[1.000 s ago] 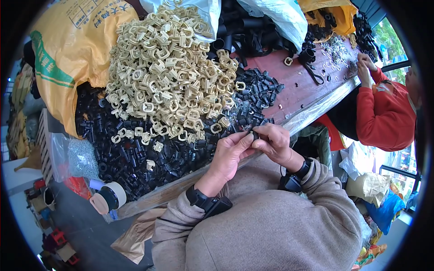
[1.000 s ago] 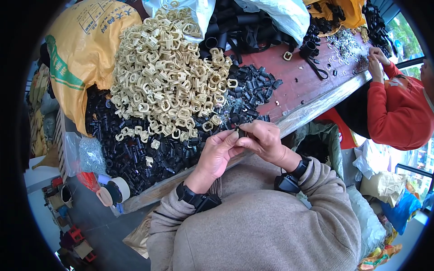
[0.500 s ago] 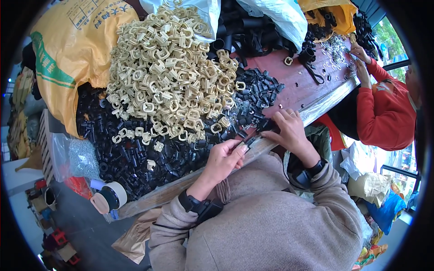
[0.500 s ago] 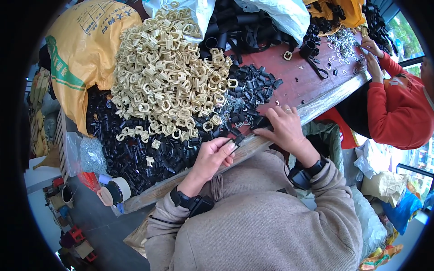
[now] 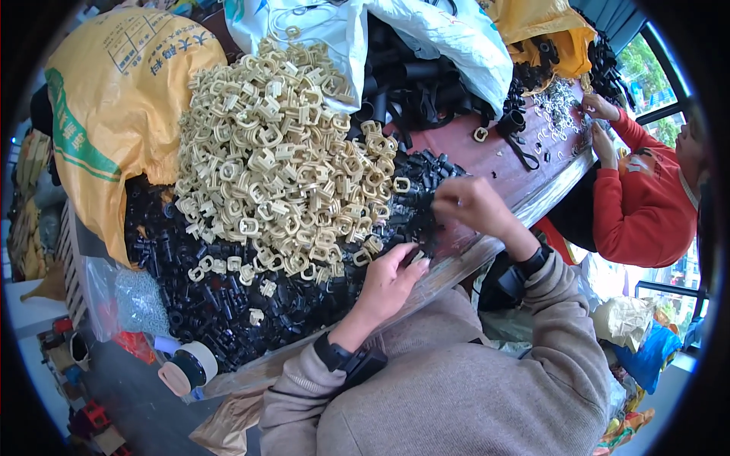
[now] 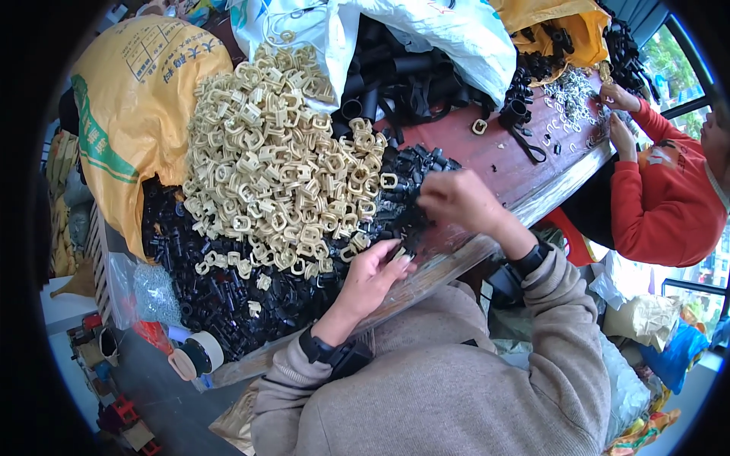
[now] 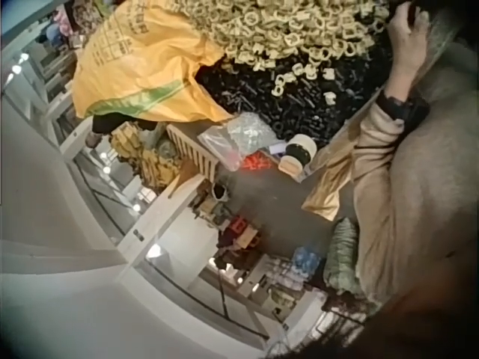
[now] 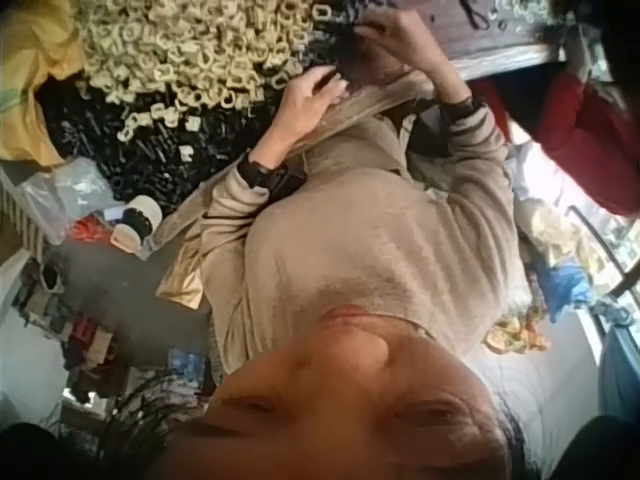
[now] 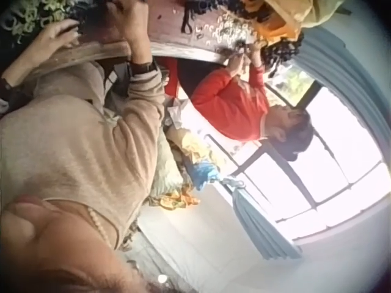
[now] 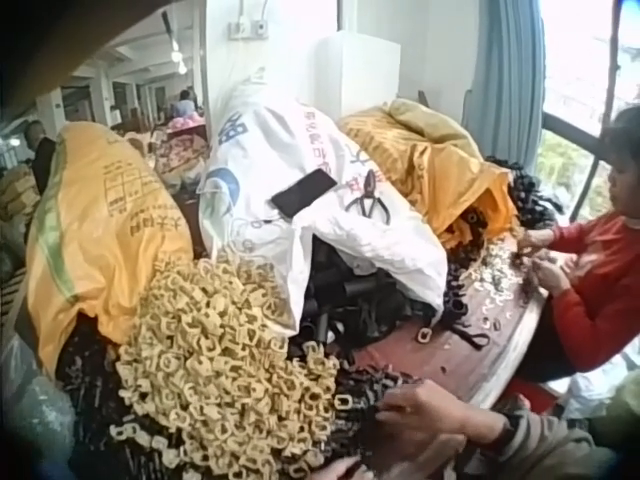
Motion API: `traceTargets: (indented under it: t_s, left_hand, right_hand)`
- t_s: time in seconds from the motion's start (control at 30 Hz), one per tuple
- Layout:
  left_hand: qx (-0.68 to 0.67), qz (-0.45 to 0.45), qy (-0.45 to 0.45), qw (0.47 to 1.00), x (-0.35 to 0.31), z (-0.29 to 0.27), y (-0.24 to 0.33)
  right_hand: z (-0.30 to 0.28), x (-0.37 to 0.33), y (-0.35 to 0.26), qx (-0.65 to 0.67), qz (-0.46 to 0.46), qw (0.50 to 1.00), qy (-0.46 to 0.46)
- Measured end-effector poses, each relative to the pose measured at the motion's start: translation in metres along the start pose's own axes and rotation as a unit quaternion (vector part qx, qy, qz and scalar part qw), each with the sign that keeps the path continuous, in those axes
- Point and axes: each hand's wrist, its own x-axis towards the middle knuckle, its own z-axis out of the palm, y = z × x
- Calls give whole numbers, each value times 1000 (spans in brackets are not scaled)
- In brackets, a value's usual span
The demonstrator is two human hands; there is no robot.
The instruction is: Assembling gold-colored metal clips onto black plastic components.
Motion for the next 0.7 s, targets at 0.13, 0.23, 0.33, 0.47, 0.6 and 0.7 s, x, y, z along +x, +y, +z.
traceTargets:
  t_s: [0.13,0.23,0.33,0.47,0.6,0.7]
  left_hand:
    - [-93,-41,-19,995,-10,-10,14]
    - [-132,-50,-2,990,-12,-19,16]
    - [-209,-53,23,976,-14,-20,18]
    - [-210,-69,8,975,-14,-17,17]
    - [-208,-63,16,976,-15,-13,19]
    - [-210,-65,17,975,-20,-13,20]
  right_hand:
    - [-37,33,37,-148,41,964,216]
    - [-68,43,62,-281,52,876,388]
    - [-76,26,107,-305,99,842,433]
    - [-54,17,116,-162,174,921,309]
    - [-36,6,80,-78,135,952,265]
    - [-33,-2,62,26,140,959,245]
